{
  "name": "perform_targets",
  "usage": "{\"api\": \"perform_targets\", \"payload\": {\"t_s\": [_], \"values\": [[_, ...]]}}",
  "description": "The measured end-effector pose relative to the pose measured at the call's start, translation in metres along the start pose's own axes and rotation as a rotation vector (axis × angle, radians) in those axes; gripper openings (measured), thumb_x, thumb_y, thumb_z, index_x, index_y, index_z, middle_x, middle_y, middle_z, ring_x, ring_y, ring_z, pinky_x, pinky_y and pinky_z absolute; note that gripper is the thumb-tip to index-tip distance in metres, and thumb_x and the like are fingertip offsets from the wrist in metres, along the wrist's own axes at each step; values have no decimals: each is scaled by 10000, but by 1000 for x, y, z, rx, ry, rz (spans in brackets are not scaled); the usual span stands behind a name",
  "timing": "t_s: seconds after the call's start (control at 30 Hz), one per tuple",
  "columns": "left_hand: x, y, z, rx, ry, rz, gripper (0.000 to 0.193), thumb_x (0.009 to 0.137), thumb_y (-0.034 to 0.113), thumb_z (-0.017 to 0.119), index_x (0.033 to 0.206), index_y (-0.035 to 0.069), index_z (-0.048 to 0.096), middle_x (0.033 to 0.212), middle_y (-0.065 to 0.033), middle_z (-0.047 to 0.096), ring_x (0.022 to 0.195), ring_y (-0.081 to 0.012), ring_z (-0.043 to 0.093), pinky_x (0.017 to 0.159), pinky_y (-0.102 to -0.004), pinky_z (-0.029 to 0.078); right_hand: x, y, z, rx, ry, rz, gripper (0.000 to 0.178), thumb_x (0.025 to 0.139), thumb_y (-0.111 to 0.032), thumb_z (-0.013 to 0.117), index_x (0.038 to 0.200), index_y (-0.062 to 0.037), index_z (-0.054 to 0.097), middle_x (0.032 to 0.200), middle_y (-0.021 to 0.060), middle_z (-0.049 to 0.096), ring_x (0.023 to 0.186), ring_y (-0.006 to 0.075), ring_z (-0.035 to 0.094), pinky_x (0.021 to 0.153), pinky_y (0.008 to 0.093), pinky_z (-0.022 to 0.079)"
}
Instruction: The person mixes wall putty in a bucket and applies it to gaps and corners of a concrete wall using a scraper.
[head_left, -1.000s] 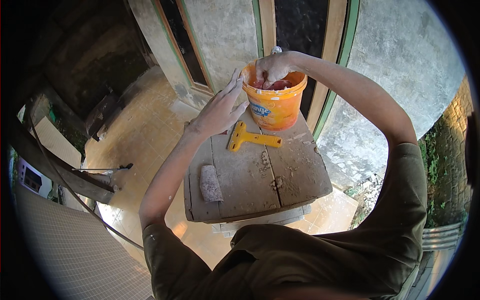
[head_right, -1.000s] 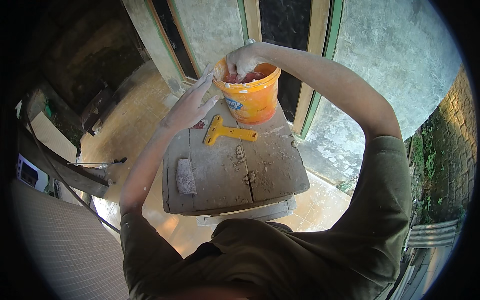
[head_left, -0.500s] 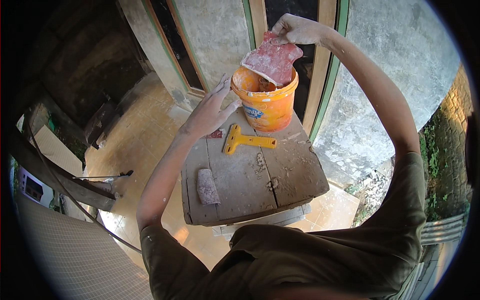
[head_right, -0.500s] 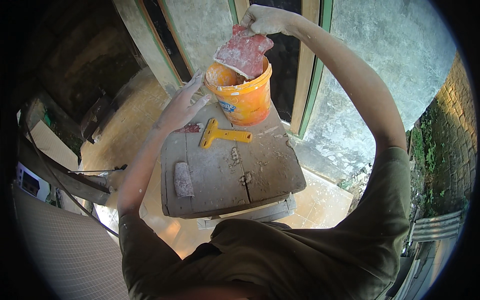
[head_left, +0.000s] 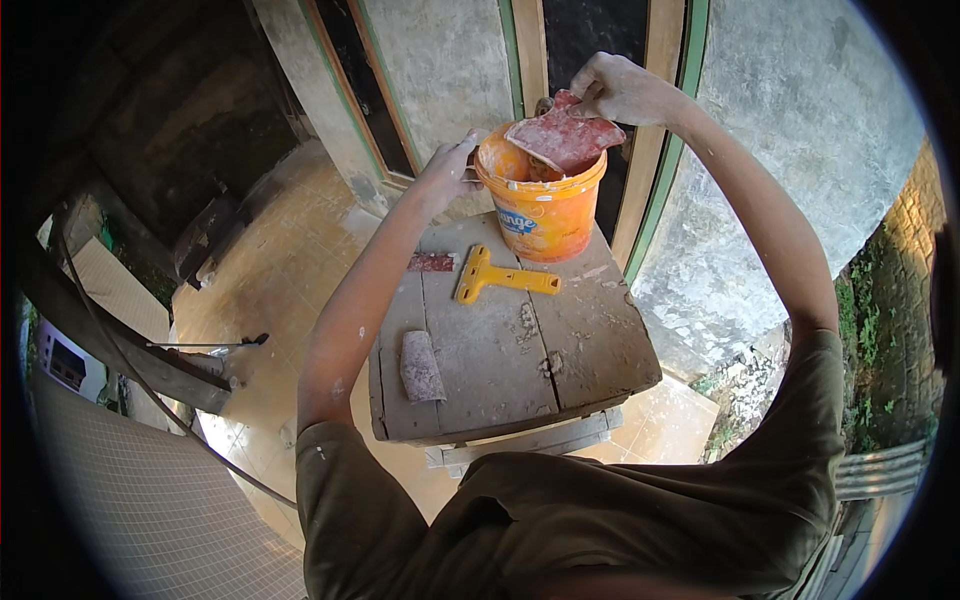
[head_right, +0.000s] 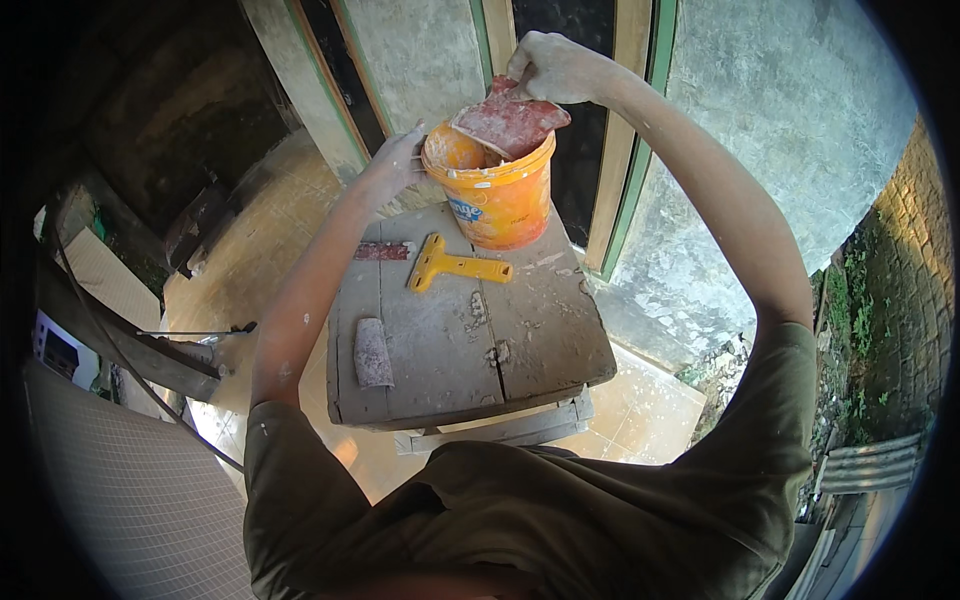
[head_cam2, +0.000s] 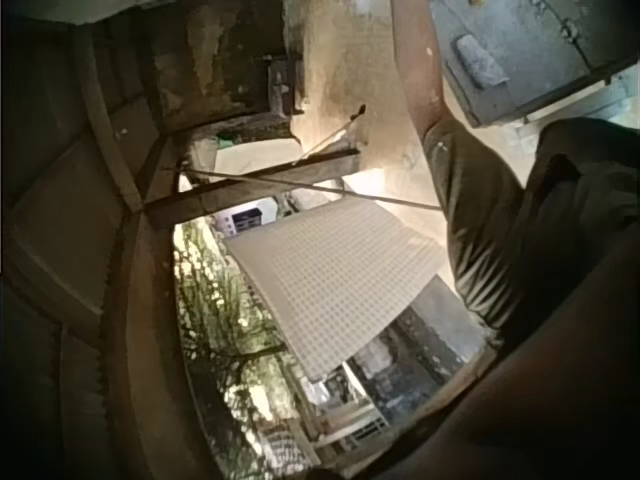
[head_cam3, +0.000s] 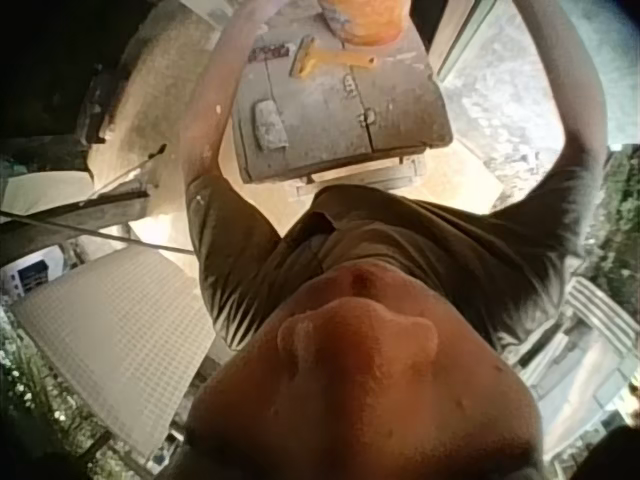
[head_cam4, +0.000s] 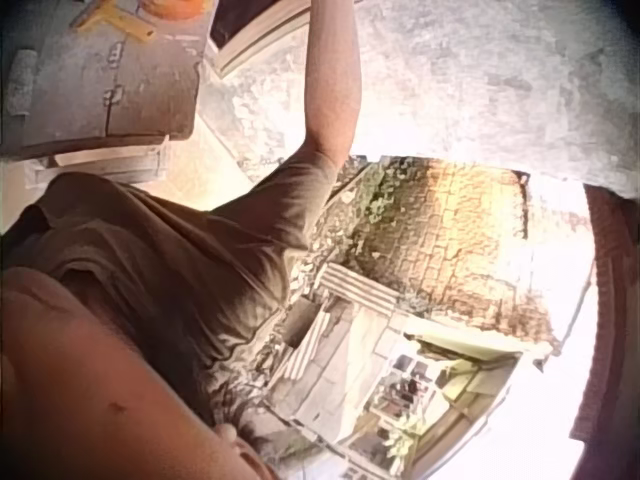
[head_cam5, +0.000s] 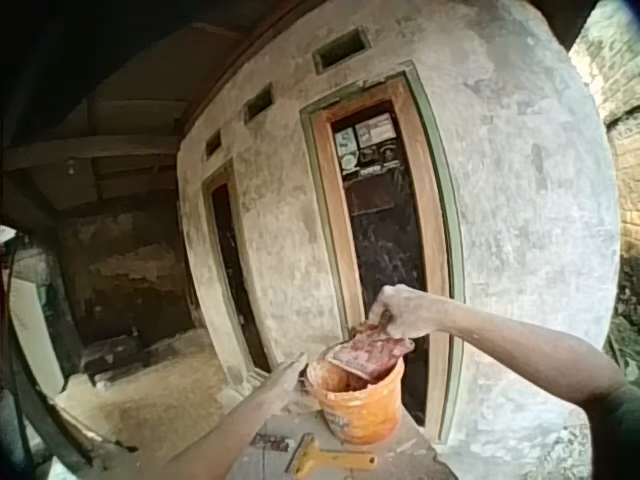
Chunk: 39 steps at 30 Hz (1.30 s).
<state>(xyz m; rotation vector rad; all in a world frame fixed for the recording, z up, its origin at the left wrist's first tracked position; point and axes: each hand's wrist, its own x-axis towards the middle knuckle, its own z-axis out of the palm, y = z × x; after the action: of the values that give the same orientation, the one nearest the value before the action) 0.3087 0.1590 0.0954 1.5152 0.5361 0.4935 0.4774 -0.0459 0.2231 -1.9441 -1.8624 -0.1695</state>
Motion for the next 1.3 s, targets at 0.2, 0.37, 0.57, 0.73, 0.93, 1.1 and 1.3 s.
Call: {"api": "perform_targets", "payload": {"t_s": [0.2, 0.37, 0.57, 0.73, 0.93, 1.1, 1.3], "values": [[16, 6, 8, 98, 55, -132, 462, 975, 482, 335, 1018, 91, 576, 889, -40, 556, 782, -146, 510, 682, -345, 449, -28, -2, -6, -51, 119, 53, 196, 809, -2, 644, 991, 67, 630, 959, 192, 648, 859, 282, 653, 816, 335, 541], [18, 0, 16, 94, 127, -65, 454, 971, 457, 327, 1064, 92, 581, 939, -56, 598, 852, -157, 565, 712, -350, 481, -37, 2, 0, -46, 173, 42, 162, 836, -14, 644, 978, 63, 646, 949, 189, 657, 857, 279, 669, 806, 344, 556], [-23, 9, 33, 86, 165, 61, 440, 969, 365, 386, 1137, 6, 577, 1051, -96, 649, 938, -167, 645, 828, -294, 511, -64, -2, -6, 10, 205, 6, 151, 845, -7, 637, 985, 43, 668, 937, 171, 670, 797, 264, 684, 774, 342, 568], [-50, -9, 28, 20, 233, 266, 466, 983, 361, 390, 1023, -48, 611, 898, -90, 645, 771, -146, 608, 730, -271, 477, -86, -25, -11, -55, 298, -145, 155, 866, -47, 619, 982, 42, 671, 907, 132, 682, 747, 186, 674, 703, 285, 566], [-65, -4, 27, 93, 226, 284, 391, 980, 309, 390, 1096, -7, 589, 996, -92, 644, 854, -137, 630, 778, -274, 500, -118, -45, -2, 378, 397, -123, 157, 876, -85, 622, 994, 7, 670, 765, 102, 686, 661, 136, 666, 617, 266, 549], [-90, 8, 44, 194, 298, 418, 476, 983, 373, 403, 1024, -55, 608, 911, -87, 648, 788, -128, 606, 736, -258, 478, -168, -65, 56, 332, 388, -485, 135, 819, -14, 625, 947, 18, 653, 832, 145, 646, 660, 179, 630, 529, 270, 546], [-67, 8, 38, -6, 220, 241, 499, 967, 414, 437, 1035, -50, 607, 949, -87, 646, 825, -118, 606, 755, -251, 479, -183, -86, 123, -55, 206, -769, 341, 657, -124, 652, 971, 9, 644, 973, 87, 555, 835, 208, 574, 602, 291, 547]]}}
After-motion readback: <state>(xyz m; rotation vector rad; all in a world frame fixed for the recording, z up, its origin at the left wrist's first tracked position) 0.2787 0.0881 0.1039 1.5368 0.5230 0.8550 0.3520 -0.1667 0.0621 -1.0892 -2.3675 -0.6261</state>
